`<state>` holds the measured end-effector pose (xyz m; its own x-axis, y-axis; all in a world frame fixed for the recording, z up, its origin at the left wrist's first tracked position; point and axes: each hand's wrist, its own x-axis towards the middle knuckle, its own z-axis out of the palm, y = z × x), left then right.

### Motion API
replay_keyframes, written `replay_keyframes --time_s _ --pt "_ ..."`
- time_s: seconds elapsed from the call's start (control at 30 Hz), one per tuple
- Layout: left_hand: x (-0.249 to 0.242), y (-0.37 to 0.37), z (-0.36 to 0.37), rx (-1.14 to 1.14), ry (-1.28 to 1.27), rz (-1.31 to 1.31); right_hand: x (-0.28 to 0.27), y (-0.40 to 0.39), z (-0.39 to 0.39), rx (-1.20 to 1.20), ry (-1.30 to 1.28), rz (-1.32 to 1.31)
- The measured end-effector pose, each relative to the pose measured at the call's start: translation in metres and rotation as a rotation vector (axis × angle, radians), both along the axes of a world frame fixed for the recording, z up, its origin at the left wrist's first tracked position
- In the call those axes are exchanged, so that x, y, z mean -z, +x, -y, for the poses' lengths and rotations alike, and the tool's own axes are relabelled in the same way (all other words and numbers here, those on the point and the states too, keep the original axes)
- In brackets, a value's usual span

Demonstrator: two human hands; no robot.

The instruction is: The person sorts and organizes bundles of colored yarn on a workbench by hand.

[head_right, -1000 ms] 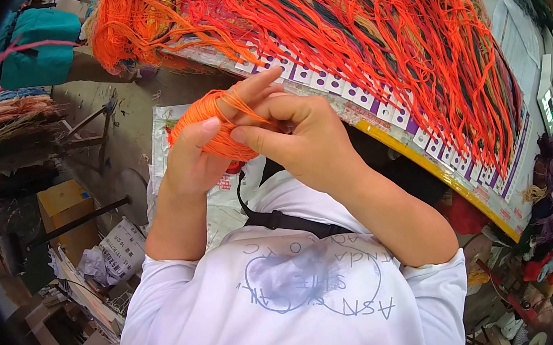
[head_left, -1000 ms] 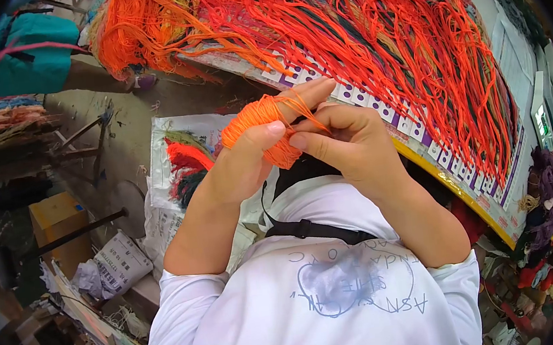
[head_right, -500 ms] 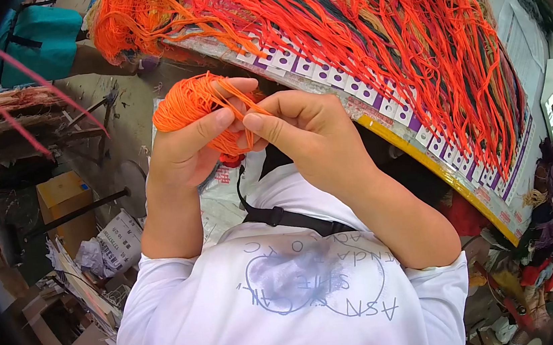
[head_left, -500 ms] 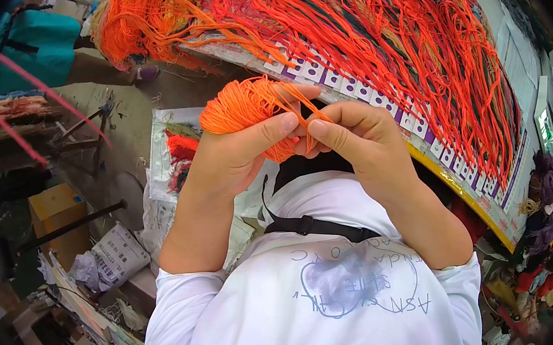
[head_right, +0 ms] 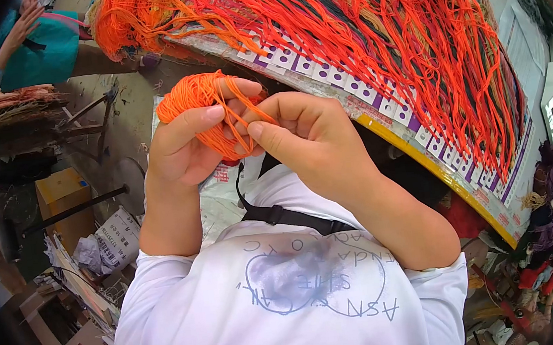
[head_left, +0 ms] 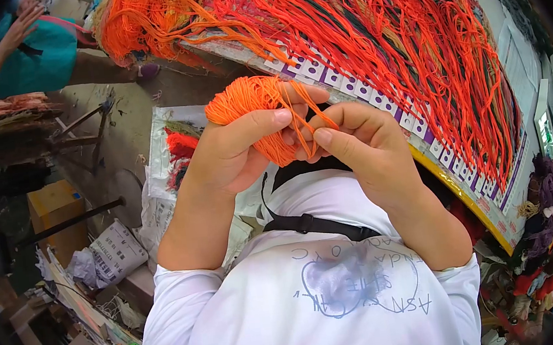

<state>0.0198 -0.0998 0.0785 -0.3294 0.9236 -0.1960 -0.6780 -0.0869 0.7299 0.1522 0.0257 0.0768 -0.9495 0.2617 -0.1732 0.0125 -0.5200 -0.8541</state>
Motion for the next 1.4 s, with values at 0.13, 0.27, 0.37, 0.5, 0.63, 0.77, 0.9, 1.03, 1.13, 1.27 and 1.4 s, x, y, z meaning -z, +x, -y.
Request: replay_keyframes --time_s 0.13,0.27,0.37,0.5,0.63,0.77,0.9,1.03,1.13,1.27,1.4 --pt "-0.002 0.001 -0.001 -0.001 -0.008 0.023 0.000 0.000 -0.002 -0.011 -0.040 0.015" --pt "-0.004 0.002 -0.003 -0.017 -0.050 0.005 -0.001 0.001 -0.002 0.004 -0.044 0.026" --pt "-0.008 0.004 -0.007 -0.047 -0.050 0.010 -0.003 0.002 -0.004 0.005 -0.017 0.038" --pt "-0.008 0.000 -0.008 0.021 -0.011 0.009 -0.005 0.003 -0.005 0.007 -0.017 0.038" --pt "-0.010 0.001 -0.010 0.027 -0.024 0.012 -0.004 0.004 -0.006 0.009 -0.024 0.024" --pt "-0.012 0.004 -0.013 -0.044 -0.041 -0.058 -0.004 0.003 -0.007 0.001 -0.014 0.009" --pt "-0.008 -0.010 -0.016 0.042 -0.053 -0.234 -0.010 0.001 -0.005 0.009 0.136 0.068" --pt "0.008 -0.042 -0.009 0.407 0.089 -0.173 -0.027 0.010 -0.023 -0.053 0.120 0.105" --pt "0.045 -0.098 0.044 0.362 0.309 0.092 -0.033 0.073 -0.090 0.260 0.059 -0.018" --pt "0.044 -0.165 0.130 -0.202 0.235 0.083 -0.022 0.254 -0.214 0.698 -0.067 -0.106" --pt "0.037 -0.220 0.197 -0.408 0.414 0.319 -0.042 0.509 -0.328 0.915 -0.095 -0.135"
